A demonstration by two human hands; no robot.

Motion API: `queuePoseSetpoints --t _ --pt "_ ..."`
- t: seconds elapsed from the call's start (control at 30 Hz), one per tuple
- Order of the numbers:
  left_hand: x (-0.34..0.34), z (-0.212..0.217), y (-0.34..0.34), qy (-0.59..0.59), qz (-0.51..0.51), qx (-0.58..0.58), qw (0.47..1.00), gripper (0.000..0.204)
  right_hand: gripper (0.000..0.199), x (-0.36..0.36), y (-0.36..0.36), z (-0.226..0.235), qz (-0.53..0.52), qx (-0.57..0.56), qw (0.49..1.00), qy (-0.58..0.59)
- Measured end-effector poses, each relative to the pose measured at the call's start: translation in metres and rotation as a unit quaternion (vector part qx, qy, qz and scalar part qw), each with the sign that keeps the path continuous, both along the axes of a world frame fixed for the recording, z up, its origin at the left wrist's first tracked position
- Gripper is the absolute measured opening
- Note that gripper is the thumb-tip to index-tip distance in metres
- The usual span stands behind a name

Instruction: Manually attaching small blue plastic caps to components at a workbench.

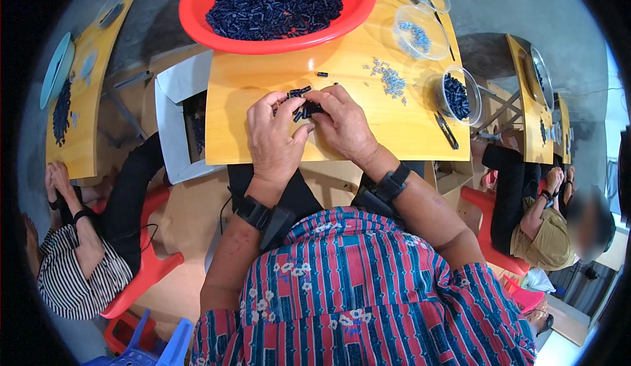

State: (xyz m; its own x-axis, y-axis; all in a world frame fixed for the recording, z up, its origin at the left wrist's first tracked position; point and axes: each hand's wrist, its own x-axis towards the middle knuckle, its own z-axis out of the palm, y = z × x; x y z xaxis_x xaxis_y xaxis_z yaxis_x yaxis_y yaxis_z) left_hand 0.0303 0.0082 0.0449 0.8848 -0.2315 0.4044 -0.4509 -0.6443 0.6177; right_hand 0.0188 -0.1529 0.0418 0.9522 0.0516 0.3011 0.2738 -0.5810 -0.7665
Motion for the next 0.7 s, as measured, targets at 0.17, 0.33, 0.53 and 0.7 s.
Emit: queuePoseSetpoints --t 0.17,0.33,0.53,0.7 --pt "0.000 0.003 0.002 0.007 -0.010 -0.012 1.000 0.055 0.030 -0.002 -0.026 0.003 -0.098 0.046 0.994 -0.019" --pt "0.000 -0.001 0.004 0.005 -0.019 -0.015 1.000 0.055 0.018 0.000 -0.052 0.000 -0.152 0.030 0.987 0.044" --pt "0.000 0.000 0.004 0.003 -0.016 -0.011 1.000 0.052 0.015 -0.006 -0.041 0.007 -0.088 0.033 0.994 0.047" --pt "0.001 -0.004 0.004 0.002 -0.020 -0.018 1.000 0.051 0.017 -0.025 -0.038 0.004 -0.032 0.019 0.995 0.090"
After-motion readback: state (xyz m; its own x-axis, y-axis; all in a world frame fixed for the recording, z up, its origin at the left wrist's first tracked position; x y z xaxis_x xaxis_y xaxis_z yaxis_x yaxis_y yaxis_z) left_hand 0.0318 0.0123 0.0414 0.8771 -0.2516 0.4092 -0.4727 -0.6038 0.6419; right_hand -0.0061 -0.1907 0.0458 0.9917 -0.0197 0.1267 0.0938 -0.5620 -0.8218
